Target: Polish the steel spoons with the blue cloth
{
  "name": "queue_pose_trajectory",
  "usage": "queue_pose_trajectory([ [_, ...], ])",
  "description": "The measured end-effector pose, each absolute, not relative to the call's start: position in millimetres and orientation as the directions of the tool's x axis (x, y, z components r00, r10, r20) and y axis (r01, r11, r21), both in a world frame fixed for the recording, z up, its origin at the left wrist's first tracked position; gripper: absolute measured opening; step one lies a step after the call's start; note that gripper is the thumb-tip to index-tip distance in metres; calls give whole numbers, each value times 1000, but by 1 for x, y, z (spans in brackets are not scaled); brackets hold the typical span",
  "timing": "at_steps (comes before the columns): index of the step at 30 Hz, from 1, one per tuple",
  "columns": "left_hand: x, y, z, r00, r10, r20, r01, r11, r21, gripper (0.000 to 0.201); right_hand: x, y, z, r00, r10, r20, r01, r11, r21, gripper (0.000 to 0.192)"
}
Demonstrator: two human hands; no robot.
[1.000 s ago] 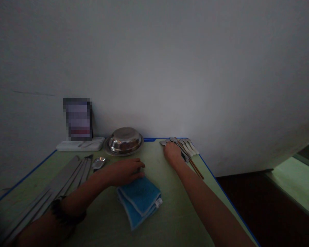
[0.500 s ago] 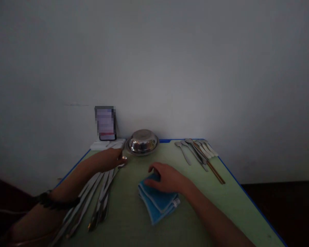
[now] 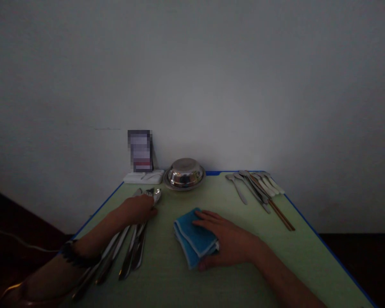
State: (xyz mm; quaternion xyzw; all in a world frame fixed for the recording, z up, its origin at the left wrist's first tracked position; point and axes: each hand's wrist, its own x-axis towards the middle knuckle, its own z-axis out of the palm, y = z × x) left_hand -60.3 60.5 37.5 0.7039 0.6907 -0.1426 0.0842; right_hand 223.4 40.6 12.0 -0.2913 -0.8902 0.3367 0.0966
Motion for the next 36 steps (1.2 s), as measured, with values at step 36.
queue_pose_trajectory([
  [36, 3, 34, -3, 486, 844, -226, 104, 201, 974, 35, 215, 75, -12, -117, 916, -384, -672, -358, -648, 27],
])
